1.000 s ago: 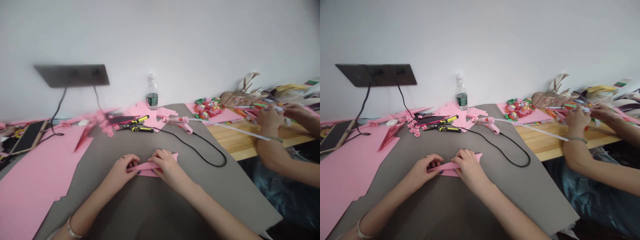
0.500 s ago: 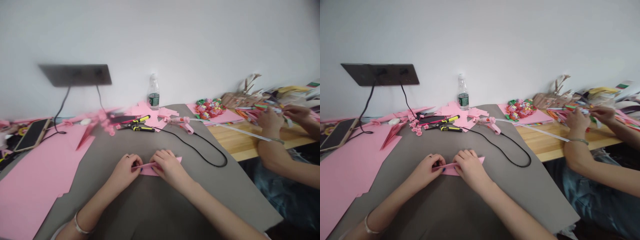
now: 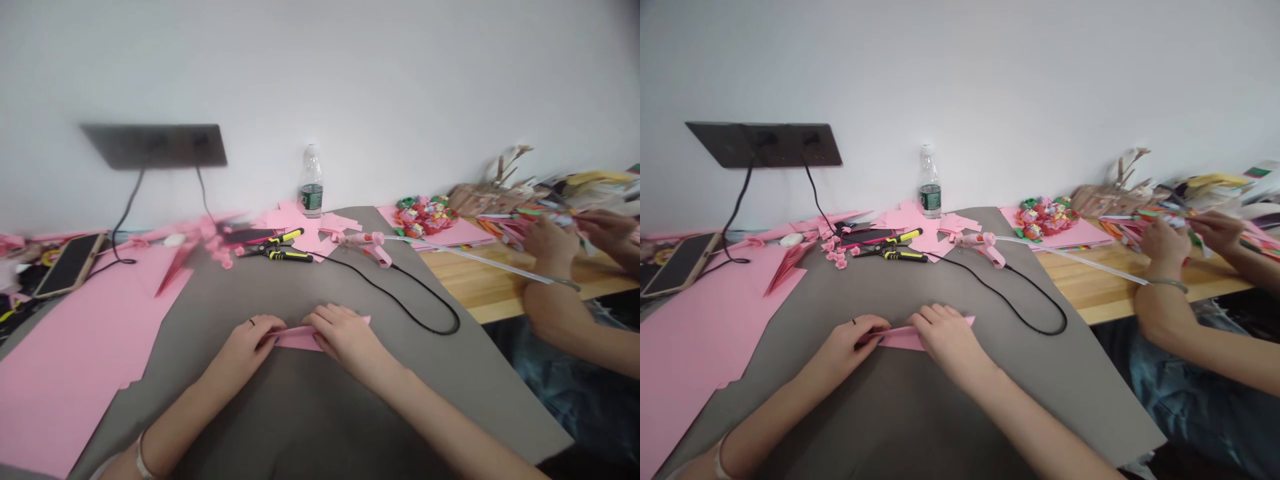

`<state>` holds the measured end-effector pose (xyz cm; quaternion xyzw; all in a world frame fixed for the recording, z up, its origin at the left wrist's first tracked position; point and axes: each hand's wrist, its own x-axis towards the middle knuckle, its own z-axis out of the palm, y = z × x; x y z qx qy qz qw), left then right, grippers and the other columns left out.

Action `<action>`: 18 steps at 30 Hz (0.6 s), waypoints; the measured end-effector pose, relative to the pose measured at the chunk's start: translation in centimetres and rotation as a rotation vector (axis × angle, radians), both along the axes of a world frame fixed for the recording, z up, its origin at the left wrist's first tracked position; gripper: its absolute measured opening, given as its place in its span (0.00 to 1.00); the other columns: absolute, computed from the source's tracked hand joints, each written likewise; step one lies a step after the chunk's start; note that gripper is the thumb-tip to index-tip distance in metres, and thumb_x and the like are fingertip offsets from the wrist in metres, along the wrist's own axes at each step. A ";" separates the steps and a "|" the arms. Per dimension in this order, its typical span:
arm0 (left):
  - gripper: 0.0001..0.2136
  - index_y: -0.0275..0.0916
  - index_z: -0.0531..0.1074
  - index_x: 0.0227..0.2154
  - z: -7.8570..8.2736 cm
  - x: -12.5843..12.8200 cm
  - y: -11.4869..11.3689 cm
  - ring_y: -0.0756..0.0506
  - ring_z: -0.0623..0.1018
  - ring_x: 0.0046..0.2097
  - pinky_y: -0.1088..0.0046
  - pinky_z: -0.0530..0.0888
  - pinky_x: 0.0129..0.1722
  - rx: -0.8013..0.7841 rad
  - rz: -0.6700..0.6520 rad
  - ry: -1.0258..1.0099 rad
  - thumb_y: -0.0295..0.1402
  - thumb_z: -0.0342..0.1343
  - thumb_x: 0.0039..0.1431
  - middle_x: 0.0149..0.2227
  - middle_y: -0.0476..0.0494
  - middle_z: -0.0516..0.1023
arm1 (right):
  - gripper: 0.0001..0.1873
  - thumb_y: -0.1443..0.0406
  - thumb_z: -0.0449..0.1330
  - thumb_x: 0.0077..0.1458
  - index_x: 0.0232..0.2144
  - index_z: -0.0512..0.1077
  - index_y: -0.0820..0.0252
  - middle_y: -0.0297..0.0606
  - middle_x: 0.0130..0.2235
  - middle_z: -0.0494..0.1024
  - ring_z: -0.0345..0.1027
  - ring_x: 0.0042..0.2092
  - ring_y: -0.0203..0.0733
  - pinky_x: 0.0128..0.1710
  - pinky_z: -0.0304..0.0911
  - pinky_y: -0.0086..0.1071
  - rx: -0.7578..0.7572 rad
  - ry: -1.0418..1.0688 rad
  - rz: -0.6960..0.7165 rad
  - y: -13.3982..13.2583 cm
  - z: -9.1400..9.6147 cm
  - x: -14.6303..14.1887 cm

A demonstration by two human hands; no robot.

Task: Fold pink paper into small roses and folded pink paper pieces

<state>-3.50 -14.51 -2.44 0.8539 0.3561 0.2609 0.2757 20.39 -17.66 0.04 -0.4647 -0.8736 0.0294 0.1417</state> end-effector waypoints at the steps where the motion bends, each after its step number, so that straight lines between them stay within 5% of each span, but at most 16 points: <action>1: 0.12 0.42 0.72 0.40 0.2 0.0 0.2 0.48 0.79 0.40 0.72 0.74 0.41 -0.023 0.003 0.011 0.20 0.49 0.62 0.38 0.49 0.80 | 0.10 0.74 0.59 0.61 0.43 0.73 0.58 0.38 0.39 0.78 0.67 0.39 0.43 0.39 0.57 0.34 -0.020 -0.001 0.002 0.2 0.3 0.3; 8: 0.05 0.43 0.74 0.38 0.4 0.9 0.6 0.46 0.77 0.40 0.70 0.73 0.40 0.075 0.029 0.160 0.30 0.54 0.67 0.37 0.48 0.77 | 0.09 0.71 0.58 0.62 0.44 0.73 0.60 0.40 0.39 0.76 0.66 0.40 0.45 0.41 0.57 0.37 0.036 -0.072 0.100 1.0 0.4 0.7; 11: 0.06 0.42 0.74 0.36 0.2 1.4 0.4 0.45 0.75 0.39 0.70 0.72 0.38 0.172 0.033 0.190 0.29 0.52 0.68 0.36 0.48 0.76 | 0.04 0.69 0.57 0.65 0.39 0.72 0.59 0.38 0.37 0.75 0.65 0.37 0.42 0.39 0.56 0.35 0.087 -0.012 0.108 1.0 -0.3 0.6; 18: 0.11 0.40 0.74 0.38 -0.1 0.8 0.1 0.47 0.74 0.39 0.71 0.73 0.41 0.304 -0.129 0.124 0.23 0.46 0.69 0.37 0.45 0.75 | 0.11 0.70 0.52 0.69 0.33 0.71 0.60 0.39 0.35 0.76 0.62 0.34 0.42 0.34 0.56 0.35 0.232 0.019 0.000 -1.0 -2.0 -0.4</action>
